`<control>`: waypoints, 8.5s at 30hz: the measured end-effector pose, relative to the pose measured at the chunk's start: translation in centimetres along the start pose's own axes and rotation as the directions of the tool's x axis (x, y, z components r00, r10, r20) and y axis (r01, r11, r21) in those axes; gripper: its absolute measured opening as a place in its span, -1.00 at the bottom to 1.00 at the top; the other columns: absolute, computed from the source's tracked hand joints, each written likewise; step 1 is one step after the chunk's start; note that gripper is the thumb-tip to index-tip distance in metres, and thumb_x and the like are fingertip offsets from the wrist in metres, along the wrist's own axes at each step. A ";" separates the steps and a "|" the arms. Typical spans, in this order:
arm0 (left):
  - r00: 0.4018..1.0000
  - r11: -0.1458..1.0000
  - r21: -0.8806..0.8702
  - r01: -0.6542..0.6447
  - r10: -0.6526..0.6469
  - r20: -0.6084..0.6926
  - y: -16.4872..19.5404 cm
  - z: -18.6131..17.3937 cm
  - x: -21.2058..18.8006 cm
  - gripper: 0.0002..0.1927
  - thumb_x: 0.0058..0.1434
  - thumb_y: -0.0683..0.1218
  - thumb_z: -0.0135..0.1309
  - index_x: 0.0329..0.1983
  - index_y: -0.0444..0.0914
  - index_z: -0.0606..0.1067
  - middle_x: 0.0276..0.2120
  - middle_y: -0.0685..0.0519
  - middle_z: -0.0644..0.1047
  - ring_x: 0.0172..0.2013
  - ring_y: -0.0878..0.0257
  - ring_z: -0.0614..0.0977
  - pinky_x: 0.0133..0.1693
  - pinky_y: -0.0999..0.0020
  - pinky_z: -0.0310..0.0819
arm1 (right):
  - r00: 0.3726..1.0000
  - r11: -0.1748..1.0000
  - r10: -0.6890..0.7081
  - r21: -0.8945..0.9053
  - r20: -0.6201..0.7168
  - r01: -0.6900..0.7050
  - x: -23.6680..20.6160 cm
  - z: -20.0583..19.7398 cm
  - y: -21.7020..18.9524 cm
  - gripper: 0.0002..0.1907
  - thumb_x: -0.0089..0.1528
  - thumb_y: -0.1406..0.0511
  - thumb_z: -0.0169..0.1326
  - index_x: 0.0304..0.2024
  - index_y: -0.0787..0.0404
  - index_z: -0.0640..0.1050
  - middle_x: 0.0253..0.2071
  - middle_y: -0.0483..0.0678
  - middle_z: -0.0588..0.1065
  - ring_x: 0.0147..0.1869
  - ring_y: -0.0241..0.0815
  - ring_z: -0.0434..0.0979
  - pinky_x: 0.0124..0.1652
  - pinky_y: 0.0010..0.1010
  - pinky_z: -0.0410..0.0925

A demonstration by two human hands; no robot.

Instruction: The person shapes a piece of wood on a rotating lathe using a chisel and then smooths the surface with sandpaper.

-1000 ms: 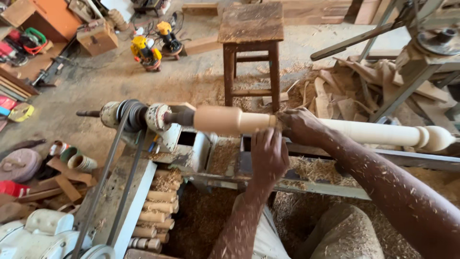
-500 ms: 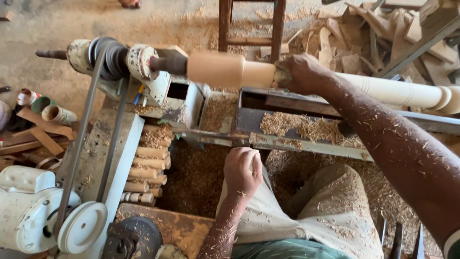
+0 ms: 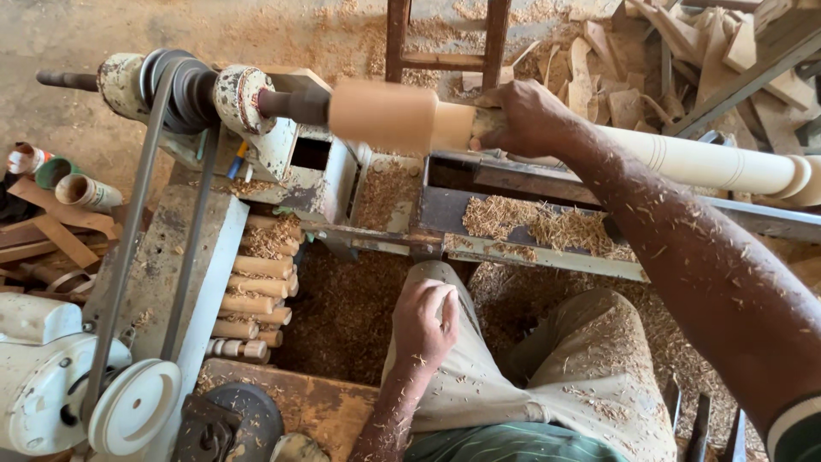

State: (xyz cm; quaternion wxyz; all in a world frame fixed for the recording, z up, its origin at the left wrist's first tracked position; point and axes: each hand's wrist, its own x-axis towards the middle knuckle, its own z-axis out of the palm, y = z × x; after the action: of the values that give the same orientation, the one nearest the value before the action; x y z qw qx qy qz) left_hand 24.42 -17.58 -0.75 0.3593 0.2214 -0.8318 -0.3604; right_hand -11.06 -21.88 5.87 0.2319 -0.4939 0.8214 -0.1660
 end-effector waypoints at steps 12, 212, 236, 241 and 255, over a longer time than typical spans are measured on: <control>1.000 1.000 0.016 0.004 -0.004 -0.016 0.6 -1.9 -0.4 -0.95 0.24 -0.21 0.14 -0.27 -0.31 0.55 -0.31 -0.04 0.59 -0.26 0.04 0.66 -0.20 0.21 0.55 | 0.988 0.990 0.103 -0.106 0.112 -0.091 1.4 -1.5 -6.9 -0.33 0.17 0.08 0.32 0.13 0.45 0.49 -0.07 0.28 0.59 -0.36 0.00 0.67 -0.31 -0.18 0.60; 0.742 0.691 0.380 -0.615 0.670 -0.018 11.8 22.8 18.4 -0.80 0.41 -0.11 -0.05 -0.27 -0.27 0.54 -0.23 -0.05 0.57 -0.16 0.07 0.58 -0.02 0.08 0.49 | 0.130 0.740 0.672 0.666 -0.729 -0.094 -32.9 -5.6 25.9 -0.86 0.11 0.42 0.38 -0.41 0.25 0.62 -0.48 -0.04 0.54 -0.52 -0.43 0.44 -0.58 -0.55 0.33; 0.832 0.804 -0.354 0.478 -0.286 0.476 30.4 40.9 6.7 -0.60 0.28 0.15 0.32 -0.30 -0.31 0.71 -0.24 -0.13 0.72 -0.27 0.21 0.67 -0.20 0.21 0.63 | 0.266 0.340 0.850 0.859 -0.455 0.383 -40.0 -5.5 27.1 -0.70 0.25 0.33 0.19 0.04 0.11 0.51 -0.44 -0.01 0.56 -0.43 -0.20 0.58 -0.48 -0.37 0.43; 0.835 0.795 -0.329 0.510 -0.368 0.409 31.7 42.6 6.4 -0.82 0.13 -0.05 0.26 -0.28 -0.24 0.69 -0.24 -0.09 0.72 -0.28 0.21 0.71 -0.18 0.23 0.65 | 0.038 0.753 0.627 0.618 -0.778 0.225 -40.9 -1.3 24.0 -0.82 0.37 0.34 0.16 0.01 0.24 0.62 -0.05 0.07 0.58 -0.03 -0.14 0.60 -0.16 -0.33 0.54; 0.823 0.898 0.360 -0.252 0.003 0.568 34.1 44.5 16.0 -0.71 -0.15 -0.06 0.49 -0.52 -0.31 0.62 -0.46 -0.14 0.65 -0.42 0.03 0.72 -0.28 0.15 0.58 | 0.721 0.687 0.505 0.727 -0.475 -0.002 -42.0 -4.2 24.7 0.00 0.26 0.06 0.07 0.53 0.19 -0.19 0.63 0.12 -0.20 0.05 0.07 0.67 0.20 -0.19 0.40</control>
State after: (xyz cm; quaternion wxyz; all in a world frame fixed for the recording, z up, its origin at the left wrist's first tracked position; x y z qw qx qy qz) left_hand -23.31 13.89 10.70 0.0704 0.1217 -0.9704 -0.1962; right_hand -14.49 26.88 6.17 0.1218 -0.1567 0.7919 -0.5775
